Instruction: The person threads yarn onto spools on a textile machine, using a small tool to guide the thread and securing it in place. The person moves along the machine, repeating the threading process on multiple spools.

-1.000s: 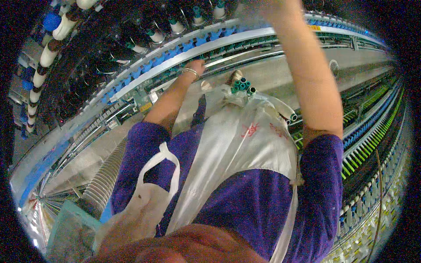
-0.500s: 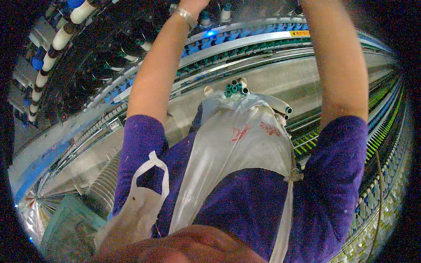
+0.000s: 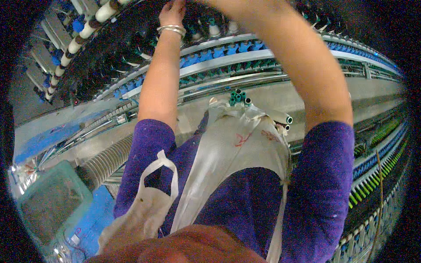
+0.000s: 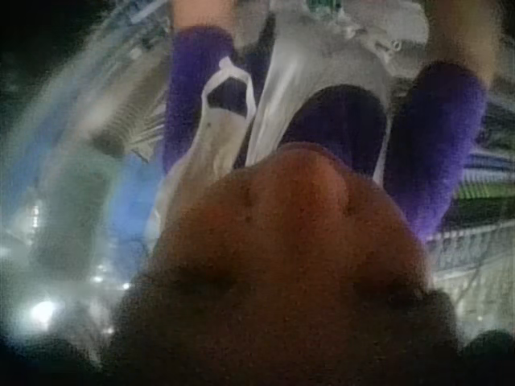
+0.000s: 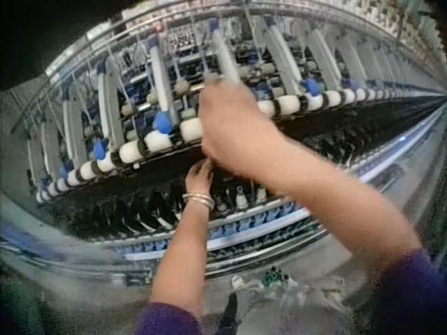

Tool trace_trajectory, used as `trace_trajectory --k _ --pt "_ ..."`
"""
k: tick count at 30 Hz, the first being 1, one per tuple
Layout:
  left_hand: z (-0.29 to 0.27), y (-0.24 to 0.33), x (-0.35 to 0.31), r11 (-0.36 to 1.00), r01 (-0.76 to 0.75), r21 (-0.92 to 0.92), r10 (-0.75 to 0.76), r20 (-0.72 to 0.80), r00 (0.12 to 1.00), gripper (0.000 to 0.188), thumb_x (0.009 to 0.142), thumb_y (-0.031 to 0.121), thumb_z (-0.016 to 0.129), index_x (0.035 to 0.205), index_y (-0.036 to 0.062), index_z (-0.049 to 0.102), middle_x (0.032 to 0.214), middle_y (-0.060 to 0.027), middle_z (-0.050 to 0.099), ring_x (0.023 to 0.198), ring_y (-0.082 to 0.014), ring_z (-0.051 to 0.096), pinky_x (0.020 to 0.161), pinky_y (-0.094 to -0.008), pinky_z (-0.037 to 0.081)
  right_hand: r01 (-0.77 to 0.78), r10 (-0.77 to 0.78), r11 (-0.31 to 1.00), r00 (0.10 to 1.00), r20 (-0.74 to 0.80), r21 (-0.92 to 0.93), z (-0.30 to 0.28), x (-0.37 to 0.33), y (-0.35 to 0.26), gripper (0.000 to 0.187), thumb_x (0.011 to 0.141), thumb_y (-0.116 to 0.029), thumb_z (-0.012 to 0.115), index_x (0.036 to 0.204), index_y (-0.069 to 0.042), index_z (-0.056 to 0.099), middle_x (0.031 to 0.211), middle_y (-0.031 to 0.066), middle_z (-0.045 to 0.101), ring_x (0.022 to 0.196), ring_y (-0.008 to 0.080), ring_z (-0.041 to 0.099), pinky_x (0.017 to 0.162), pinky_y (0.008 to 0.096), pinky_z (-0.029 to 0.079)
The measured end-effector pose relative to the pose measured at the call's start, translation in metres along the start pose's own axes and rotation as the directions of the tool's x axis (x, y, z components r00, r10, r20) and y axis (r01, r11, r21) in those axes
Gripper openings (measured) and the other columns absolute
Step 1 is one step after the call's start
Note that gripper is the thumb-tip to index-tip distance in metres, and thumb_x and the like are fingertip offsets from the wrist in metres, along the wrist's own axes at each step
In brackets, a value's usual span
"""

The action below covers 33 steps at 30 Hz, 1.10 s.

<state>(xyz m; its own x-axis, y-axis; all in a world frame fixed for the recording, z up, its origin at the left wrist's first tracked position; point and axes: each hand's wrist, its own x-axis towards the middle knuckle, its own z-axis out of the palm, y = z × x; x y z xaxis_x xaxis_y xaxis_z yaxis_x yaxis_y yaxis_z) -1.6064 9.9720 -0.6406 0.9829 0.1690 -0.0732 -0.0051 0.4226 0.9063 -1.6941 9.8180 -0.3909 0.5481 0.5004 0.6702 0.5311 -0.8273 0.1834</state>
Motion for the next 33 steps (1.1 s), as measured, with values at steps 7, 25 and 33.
trace_trajectory --k 7,25,33 --pt "0.018 0.030 -0.034 0.987 0.001 0.162 0.059 -0.367 0.928 0.036 0.091 0.037 0.056 0.099 0.0030 0.064 0.092 -0.0112 0.070 0.075 -0.0280 0.062 0.073 -0.0379 0.050 -0.118 0.040 0.792 0.989 0.142 0.599 -0.095 -0.260 0.061 0.017 0.068 -0.017 0.068 0.071 -0.003 0.058 0.084 0.0109 0.054 0.084 0.0303 0.052 0.077 0.0418 0.044" --pt "0.474 -0.377 -0.212 0.912 0.124 0.391 -0.275 0.357 0.893 0.020 0.095 0.020 0.054 0.103 0.0024 0.059 0.095 -0.0057 0.063 0.086 -0.0130 0.059 0.078 -0.0279 0.050 -0.804 0.692 0.564 0.585 0.424 0.188 -0.158 -0.554 0.460 0.013 0.079 -0.011 0.065 0.091 -0.005 0.064 0.085 0.0132 0.061 0.073 0.0309 0.061 0.063 0.0398 0.048" --pt "0.892 -0.456 -0.167 0.991 0.003 0.135 -0.093 0.667 0.739 0.026 0.095 0.027 0.055 0.104 0.0026 0.060 0.086 -0.0042 0.066 0.079 -0.0114 0.063 0.069 -0.0248 0.049 -0.836 0.790 0.541 0.542 0.286 0.093 -0.225 -0.617 0.620 0.017 0.078 -0.014 0.066 0.091 -0.003 0.066 0.083 0.0115 0.061 0.068 0.0281 0.059 0.063 0.0367 0.049"
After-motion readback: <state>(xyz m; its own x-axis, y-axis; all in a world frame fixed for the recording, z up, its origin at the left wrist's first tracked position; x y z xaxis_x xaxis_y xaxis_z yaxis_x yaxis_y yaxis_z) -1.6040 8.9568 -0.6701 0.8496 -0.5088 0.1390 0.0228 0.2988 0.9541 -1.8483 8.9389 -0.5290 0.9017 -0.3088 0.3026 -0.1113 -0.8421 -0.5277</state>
